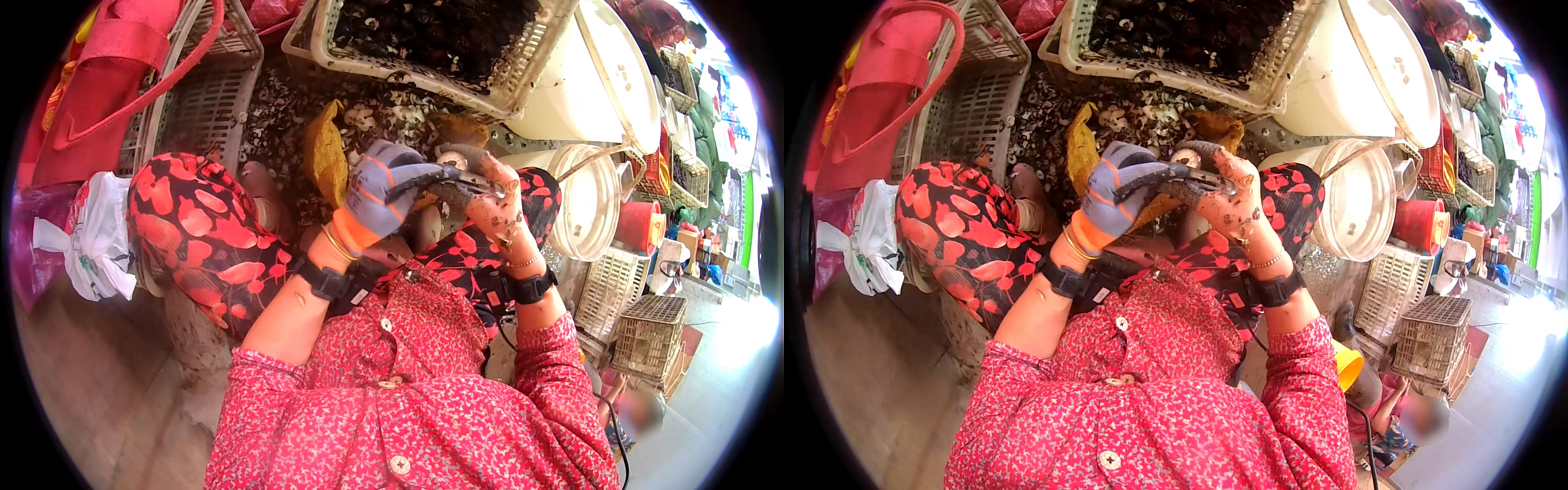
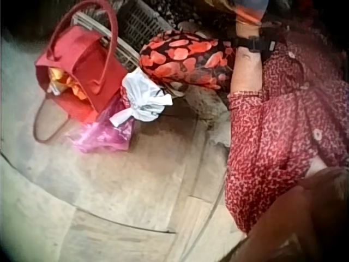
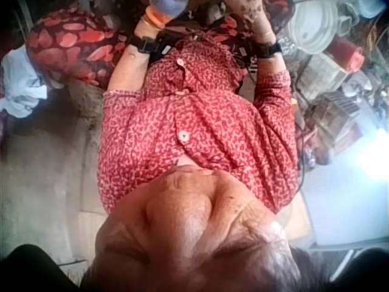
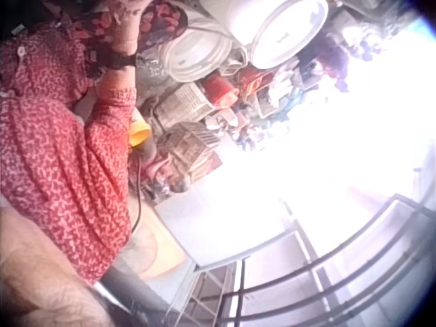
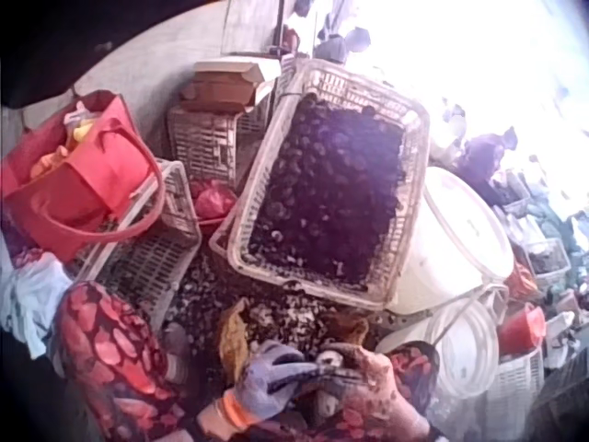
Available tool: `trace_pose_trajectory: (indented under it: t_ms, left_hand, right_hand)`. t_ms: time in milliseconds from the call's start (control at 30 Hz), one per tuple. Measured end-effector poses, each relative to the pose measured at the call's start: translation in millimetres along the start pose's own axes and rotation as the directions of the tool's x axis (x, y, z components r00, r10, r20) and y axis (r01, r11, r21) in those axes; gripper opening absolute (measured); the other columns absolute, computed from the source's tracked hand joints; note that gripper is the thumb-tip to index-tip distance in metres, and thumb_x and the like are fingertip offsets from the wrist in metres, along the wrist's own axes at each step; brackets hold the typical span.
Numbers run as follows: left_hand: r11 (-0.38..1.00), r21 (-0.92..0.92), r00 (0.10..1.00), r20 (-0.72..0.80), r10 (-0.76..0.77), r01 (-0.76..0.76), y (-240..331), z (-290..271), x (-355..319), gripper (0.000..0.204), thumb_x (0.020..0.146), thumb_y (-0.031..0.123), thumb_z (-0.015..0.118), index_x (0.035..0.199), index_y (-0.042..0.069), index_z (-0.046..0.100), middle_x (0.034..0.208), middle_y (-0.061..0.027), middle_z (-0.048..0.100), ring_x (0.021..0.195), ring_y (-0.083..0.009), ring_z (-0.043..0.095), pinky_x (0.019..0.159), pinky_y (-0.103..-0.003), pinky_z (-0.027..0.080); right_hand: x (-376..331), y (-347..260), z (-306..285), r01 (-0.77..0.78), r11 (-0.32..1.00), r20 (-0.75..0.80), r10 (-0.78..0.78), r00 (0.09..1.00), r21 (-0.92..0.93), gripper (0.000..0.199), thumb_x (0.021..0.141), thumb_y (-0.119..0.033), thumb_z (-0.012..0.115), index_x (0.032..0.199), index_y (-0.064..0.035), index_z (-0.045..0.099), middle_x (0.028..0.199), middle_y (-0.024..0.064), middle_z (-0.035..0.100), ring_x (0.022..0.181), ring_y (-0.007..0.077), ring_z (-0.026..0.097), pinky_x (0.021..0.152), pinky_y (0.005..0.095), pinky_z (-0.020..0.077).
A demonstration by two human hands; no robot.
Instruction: The person is cleaning mussels by hand and using a tool. They are removing debris and encrustations from the surface of the shells and then placing the cleaned mussels into a separate container.
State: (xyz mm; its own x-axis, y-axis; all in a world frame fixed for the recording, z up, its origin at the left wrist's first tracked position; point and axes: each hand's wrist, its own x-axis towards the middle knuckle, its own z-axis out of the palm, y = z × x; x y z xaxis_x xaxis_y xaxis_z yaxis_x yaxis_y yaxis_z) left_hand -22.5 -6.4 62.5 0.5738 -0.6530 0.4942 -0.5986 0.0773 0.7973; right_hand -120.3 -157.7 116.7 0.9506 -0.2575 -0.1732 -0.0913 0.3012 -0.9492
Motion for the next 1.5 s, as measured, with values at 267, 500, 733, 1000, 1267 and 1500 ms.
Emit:
trace_pose_trajectory:
  t_ms: [267, 500, 733, 1000, 1267, 1500]
  left_hand:
    - [0.909, -0.23, 0.882, -0.249, -0.4, 0.347, -38.0, 6.6, -10.9, 0.032, 0.074, 0.001, 0.057, 0.101, 0.014, 0.068, 0.085, -0.0089, 0.06, 0.084, -0.0272, 0.053, 0.077, -0.036, 0.044]
    - [0.94, 0.174, 0.952, -0.146, -0.27, 0.293, -13.0, -1.4, -6.4, 0.03, 0.072, 0.001, 0.057, 0.097, 0.012, 0.068, 0.085, -0.0102, 0.06, 0.085, -0.0308, 0.053, 0.077, -0.038, 0.043]
    - [0.98, 0.194, 0.997, 0.074, 0.036, -0.049, -15.0, -29.1, 6.6, 0.03, 0.071, 0.005, 0.055, 0.094, 0.018, 0.069, 0.076, -0.0061, 0.058, 0.077, -0.0271, 0.052, 0.072, -0.037, 0.043]
    - [0.934, -0.068, 0.936, 0.061, -0.347, 0.351, 1.5, 23.8, -8.1, 0.036, 0.075, 0.021, 0.067, 0.11, 0.012, 0.063, 0.094, -0.0135, 0.064, 0.087, -0.0276, 0.056, 0.081, -0.034, 0.045]
    - [0.021, -0.851, 0.665, 0.394, -0.634, 0.525, -1.2, 7.9, -9.6, 0.026, 0.088, 0.011, 0.055, 0.112, 0.001, 0.057, 0.098, -0.0067, 0.065, 0.09, -0.0112, 0.062, 0.071, -0.022, 0.05]
    - [0.755, -0.567, 0.932, 0.066, -0.358, 0.33, -17.7, 2.7, -5.1, 0.023, 0.08, 0.0, 0.058, 0.103, 0.0, 0.063, 0.099, -0.0069, 0.061, 0.089, -0.0144, 0.058, 0.075, -0.023, 0.046]
  right_hand:
    - [-1.9, -25.4, 18.6, -0.057, 0.878, -0.135, -0.009, 0.991, -0.476, 0.042, 0.073, -0.009, 0.076, 0.108, 0.0035, 0.057, 0.095, 0.005, 0.064, 0.085, 0.0101, 0.059, 0.08, 0.0246, 0.049]
    - [12.9, 8.8, -17.7, 0.113, 0.728, -0.129, -0.268, 0.955, -0.676, 0.046, 0.075, 0.0, 0.07, 0.117, 0.002, 0.052, 0.104, 0.0052, 0.061, 0.094, 0.0126, 0.057, 0.085, 0.0252, 0.0453]
    - [-0.9, -29.8, -27.9, -0.186, 0.818, 0.146, 0.31, 0.939, -0.544, 0.045, 0.076, 0.0, 0.066, 0.119, 0.002, 0.051, 0.112, 0.0099, 0.059, 0.098, 0.0162, 0.058, 0.088, 0.0285, 0.0457]
    - [0.8, 47.5, -23.2, 0.076, 0.556, 0.065, -0.039, 0.997, -0.827, 0.021, 0.074, -0.014, 0.062, 0.093, -0.0056, 0.059, 0.084, 0.0094, 0.062, 0.077, 0.0267, 0.061, 0.068, 0.0358, 0.0482]
    - [11.7, 11.0, 18.0, -0.001, 0.441, -0.016, -0.03, 0.999, -0.898, 0.046, 0.066, -0.033, 0.076, 0.102, -0.0086, 0.061, 0.079, 0.0148, 0.061, 0.072, 0.0316, 0.06, 0.065, 0.0362, 0.0484]
    - [3.9, 9.3, -9.7, 0.08, 0.77, 0.051, -0.062, 0.997, -0.634, 0.036, 0.076, -0.005, 0.071, 0.109, 0.003, 0.057, 0.098, 0.0055, 0.065, 0.087, 0.0114, 0.06, 0.078, 0.0246, 0.0495]
